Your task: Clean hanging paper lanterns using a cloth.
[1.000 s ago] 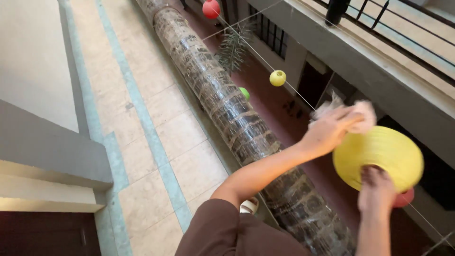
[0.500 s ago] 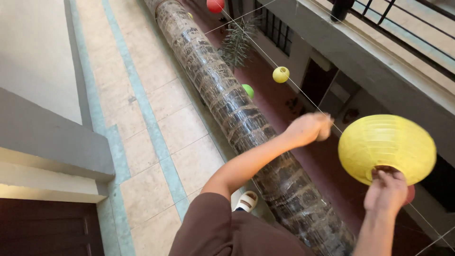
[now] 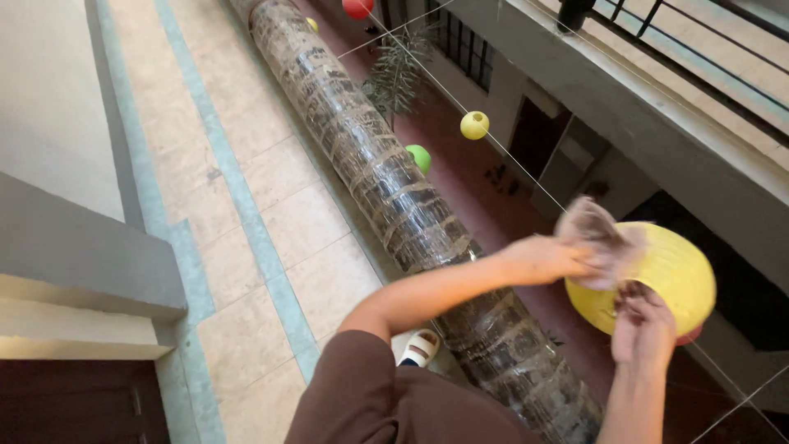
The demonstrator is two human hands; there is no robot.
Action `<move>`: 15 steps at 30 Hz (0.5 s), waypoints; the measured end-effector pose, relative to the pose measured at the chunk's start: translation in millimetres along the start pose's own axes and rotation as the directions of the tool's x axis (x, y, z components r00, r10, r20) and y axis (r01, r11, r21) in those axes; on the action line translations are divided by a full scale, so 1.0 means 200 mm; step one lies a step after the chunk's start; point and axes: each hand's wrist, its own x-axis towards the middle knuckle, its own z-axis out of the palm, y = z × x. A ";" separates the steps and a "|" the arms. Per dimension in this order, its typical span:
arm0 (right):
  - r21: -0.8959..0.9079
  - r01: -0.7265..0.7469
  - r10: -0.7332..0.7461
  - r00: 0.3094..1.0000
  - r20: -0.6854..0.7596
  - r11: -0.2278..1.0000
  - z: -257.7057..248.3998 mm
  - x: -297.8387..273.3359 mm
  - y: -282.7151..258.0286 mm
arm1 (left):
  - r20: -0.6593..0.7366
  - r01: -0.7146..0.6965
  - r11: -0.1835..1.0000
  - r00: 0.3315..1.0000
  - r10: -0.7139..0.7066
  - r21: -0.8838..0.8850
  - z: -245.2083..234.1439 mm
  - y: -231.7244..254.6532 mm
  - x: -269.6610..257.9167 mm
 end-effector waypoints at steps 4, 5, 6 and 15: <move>-0.133 0.016 -0.045 0.976 -0.212 0.991 0.06 -0.04 -0.07 | 0.340 0.339 0.896 0.839 -0.426 0.287 -0.75 0.08 0.02; -0.133 0.016 -0.045 0.975 -0.218 0.991 0.04 -0.01 -0.01 | 0.343 0.335 0.898 0.839 -0.421 0.285 -0.54 -0.02 0.08; -0.216 -0.020 -0.010 0.991 -0.136 0.976 0.03 0.02 0.05 | -0.012 0.278 0.953 0.960 -0.279 0.118 -0.34 -0.11 0.14; -0.252 -0.034 0.023 0.999 -0.045 0.967 0.03 0.02 0.12 | 0.023 -0.050 0.994 0.999 0.048 0.095 -0.18 0.19 0.21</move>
